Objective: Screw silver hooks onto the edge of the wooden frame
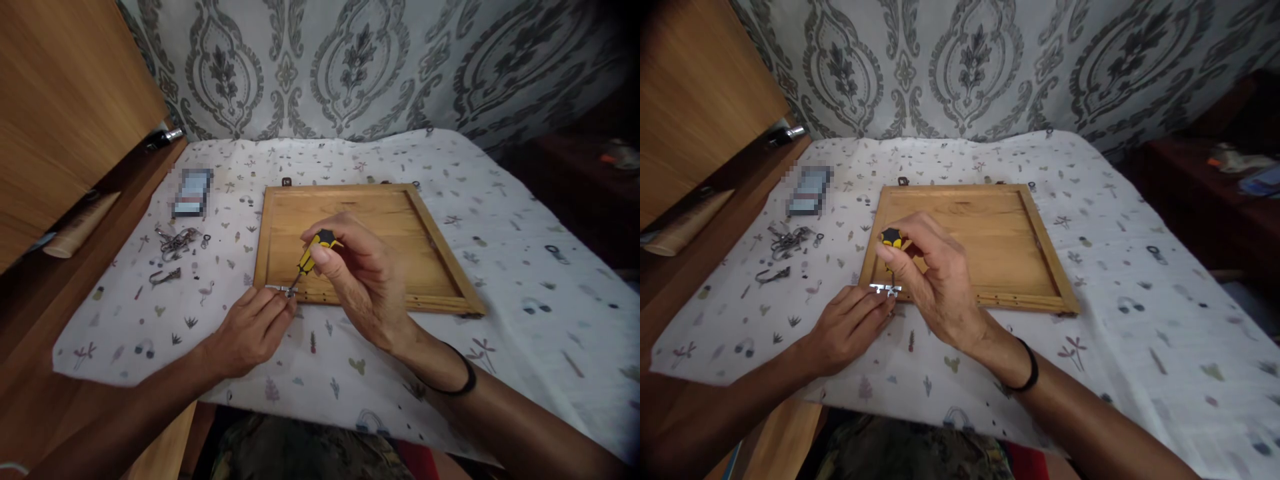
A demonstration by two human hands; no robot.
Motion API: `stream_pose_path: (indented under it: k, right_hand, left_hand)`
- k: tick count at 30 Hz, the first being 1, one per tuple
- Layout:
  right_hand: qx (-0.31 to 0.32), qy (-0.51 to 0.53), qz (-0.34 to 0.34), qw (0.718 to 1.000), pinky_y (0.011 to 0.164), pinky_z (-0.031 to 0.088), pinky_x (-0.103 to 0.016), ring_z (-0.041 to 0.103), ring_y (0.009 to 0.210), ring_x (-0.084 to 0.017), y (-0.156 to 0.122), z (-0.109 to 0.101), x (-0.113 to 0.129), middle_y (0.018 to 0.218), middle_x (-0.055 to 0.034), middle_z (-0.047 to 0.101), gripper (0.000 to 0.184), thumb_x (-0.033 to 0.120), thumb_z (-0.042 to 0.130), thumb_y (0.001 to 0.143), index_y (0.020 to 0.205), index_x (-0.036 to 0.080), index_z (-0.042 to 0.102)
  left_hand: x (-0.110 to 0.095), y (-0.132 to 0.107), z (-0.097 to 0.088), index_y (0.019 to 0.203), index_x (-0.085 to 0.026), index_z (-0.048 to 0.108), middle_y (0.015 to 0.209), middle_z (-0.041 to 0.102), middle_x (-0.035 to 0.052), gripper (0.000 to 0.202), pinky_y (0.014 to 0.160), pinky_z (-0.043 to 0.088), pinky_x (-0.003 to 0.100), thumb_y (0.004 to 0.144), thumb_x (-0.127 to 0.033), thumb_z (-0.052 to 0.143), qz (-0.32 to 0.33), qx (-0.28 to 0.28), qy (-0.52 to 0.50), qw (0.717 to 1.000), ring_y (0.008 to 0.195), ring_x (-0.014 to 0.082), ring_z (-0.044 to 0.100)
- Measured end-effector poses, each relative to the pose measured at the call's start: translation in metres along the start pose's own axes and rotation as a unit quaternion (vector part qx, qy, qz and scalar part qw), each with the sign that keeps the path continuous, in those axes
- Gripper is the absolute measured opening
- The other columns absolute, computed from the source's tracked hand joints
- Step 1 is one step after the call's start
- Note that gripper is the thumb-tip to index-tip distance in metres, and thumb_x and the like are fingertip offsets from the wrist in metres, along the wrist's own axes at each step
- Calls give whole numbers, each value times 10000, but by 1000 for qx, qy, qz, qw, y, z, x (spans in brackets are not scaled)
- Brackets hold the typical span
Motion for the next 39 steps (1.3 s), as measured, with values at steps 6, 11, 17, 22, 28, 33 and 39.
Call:
stream_pose_path:
  k: [6,11,17,22,28,33,39]
  right_hand:
    - [-2,0,1,1000,693,515,-281,581,818,-144,0,1,-1,895,-20,625,93,241,586,1022,960,208,647]
    - [-1,6,1,1000,707,519,-276,576,821,-137,0,2,-1,889,-17,616,87,247,607,1012,952,201,650]
    - [1,25,31,999,599,505,-250,576,763,-130,-1,3,-7,891,-19,620,118,284,611,1008,930,206,651]
    - [-2,16,15,1000,583,505,-246,580,756,-131,0,2,-5,897,-26,639,106,284,643,992,927,202,658]
    - [-16,14,15,1000,646,531,-265,589,793,-140,1,-2,-3,885,-25,627,87,244,646,984,911,199,661]
    - [-29,13,28,999,616,528,-264,576,776,-146,2,-4,-5,861,-25,607,141,308,640,993,897,206,661]
    - [-21,15,28,999,606,515,-254,567,754,-136,1,-3,-5,870,-27,607,144,280,640,992,873,199,641]
  left_hand:
    - [0,-1,3,1087,-46,636,907,736,115,123,693,475,368,973,-84,610,-1,10,-1,1000,845,231,640]
    - [1,-1,2,1074,-51,637,913,739,112,113,701,471,367,968,-89,626,-3,8,-4,1000,849,232,632]
    - [1,-1,2,1083,-69,633,916,731,107,114,698,460,361,973,-89,609,-7,11,-4,1000,853,224,631]
    - [1,-2,2,1081,-48,637,918,726,118,131,705,455,363,957,-87,636,-5,8,-8,1000,863,230,635]
    - [1,-2,3,1081,-55,639,918,739,109,118,699,461,367,972,-94,621,-7,11,-3,1000,845,226,628]
    - [1,-2,2,1079,-47,636,910,734,110,116,704,467,368,969,-80,616,-6,6,-10,1000,857,233,623]
    - [2,-3,2,1082,-50,639,933,737,110,125,717,467,373,962,-86,633,-8,11,-16,1000,866,235,620]
Point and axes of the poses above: each hand's wrist, its own y-axis towards the middle knuckle, its own z-axis out of the palm, x = y × z, the point moved 9 cm from there along y, towards the middle knuckle
